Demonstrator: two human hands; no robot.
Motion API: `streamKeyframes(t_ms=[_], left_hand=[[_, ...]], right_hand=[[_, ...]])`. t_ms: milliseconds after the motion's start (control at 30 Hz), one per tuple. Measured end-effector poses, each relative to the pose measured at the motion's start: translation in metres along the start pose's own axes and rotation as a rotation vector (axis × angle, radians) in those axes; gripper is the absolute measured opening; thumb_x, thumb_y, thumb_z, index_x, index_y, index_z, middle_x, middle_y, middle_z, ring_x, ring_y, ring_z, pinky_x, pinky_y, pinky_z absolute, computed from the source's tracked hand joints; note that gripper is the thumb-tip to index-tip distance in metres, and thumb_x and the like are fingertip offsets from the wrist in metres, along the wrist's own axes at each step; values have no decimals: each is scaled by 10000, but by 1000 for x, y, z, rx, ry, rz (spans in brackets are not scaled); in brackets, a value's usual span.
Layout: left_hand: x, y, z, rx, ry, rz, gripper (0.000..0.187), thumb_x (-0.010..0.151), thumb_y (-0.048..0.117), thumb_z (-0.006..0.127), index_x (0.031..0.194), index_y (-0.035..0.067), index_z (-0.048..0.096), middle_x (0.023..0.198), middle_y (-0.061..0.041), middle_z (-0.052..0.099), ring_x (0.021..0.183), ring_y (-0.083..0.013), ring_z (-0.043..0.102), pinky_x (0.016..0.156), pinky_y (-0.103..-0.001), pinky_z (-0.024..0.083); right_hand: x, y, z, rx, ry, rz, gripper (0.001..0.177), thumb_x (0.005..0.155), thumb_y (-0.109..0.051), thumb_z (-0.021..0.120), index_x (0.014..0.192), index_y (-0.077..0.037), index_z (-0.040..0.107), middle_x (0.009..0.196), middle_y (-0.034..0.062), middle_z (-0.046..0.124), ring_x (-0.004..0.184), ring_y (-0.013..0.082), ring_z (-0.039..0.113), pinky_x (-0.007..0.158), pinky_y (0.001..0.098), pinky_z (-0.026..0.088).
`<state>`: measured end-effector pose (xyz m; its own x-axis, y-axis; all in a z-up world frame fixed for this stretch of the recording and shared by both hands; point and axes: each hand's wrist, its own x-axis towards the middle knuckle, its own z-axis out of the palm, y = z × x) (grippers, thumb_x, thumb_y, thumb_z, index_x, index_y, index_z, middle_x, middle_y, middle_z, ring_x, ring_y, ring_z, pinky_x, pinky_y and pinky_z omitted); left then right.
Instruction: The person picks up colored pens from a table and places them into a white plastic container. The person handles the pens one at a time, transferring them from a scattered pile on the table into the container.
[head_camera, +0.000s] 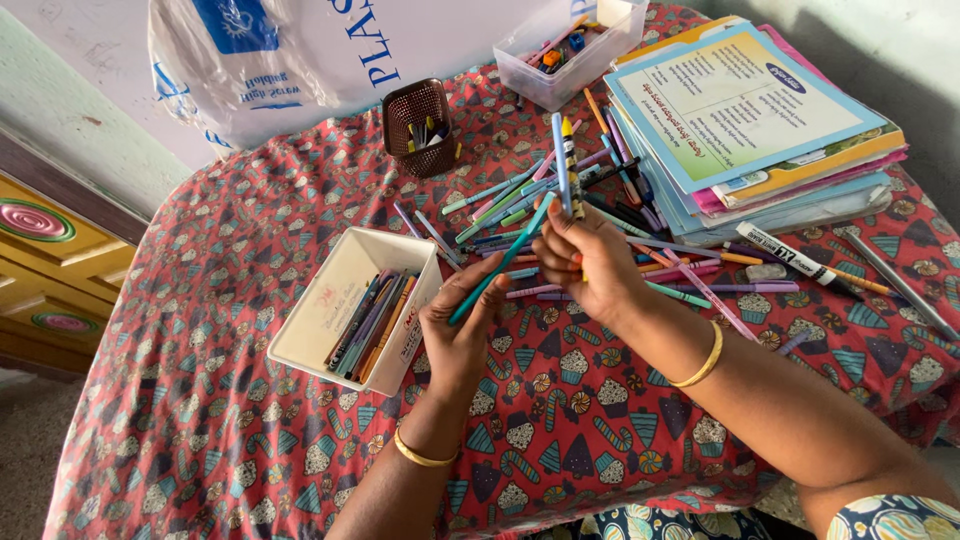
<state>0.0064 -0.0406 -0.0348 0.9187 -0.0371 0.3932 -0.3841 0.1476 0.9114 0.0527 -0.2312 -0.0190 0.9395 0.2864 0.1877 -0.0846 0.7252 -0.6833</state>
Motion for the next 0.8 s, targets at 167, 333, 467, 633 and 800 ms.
streamKeyframes(t_ms=[167, 333, 467, 633, 800], left_hand=[[-6, 0, -5, -321, -84, 20, 400, 1165, 268, 463, 1313, 3, 724, 994, -20, 613, 793, -61, 573, 618, -205, 472], [-4, 0, -2, -285, -103, -58, 334, 1081, 204, 518, 1367, 57, 610, 1044, -65, 649, 888, -114, 653, 709, -253, 544], [4, -11, 3, -93, -208, 96, 361, 1100, 237, 574, 1331, -38, 612, 1144, -75, 628, 993, -135, 655, 840, -297, 566], [-8, -24, -12, -190, -166, -62, 490, 1076, 463, 501, 1244, 28, 652, 840, 34, 515, 710, -37, 431, 617, -216, 330], [-5, -32, -24, -142, -36, -288, 468, 1046, 464, 542, 953, 9, 599, 711, 25, 489, 590, -76, 397, 518, -278, 278]], right_hand=[[-9, 5, 12, -18, -27, 5, 169, 1072, -316, 567, 1016, -158, 547, 631, -69, 311, 561, 62, 299, 495, 236, 239], [-10, 1, 14, 15, -39, -19, 201, 1045, -322, 568, 1149, -150, 581, 615, -75, 302, 538, 58, 291, 479, 225, 241], [-10, 2, 11, -98, -184, -103, 205, 1076, -277, 570, 1174, -97, 587, 629, -60, 355, 528, 57, 326, 475, 242, 276], [-21, 26, 18, -615, -216, -193, 128, 1127, -159, 566, 1161, -44, 612, 769, -39, 491, 648, 42, 380, 558, 247, 335], [-27, 33, 27, -929, -351, -245, 303, 1006, -125, 620, 1290, -39, 558, 861, -50, 601, 706, 24, 528, 589, 244, 462]])
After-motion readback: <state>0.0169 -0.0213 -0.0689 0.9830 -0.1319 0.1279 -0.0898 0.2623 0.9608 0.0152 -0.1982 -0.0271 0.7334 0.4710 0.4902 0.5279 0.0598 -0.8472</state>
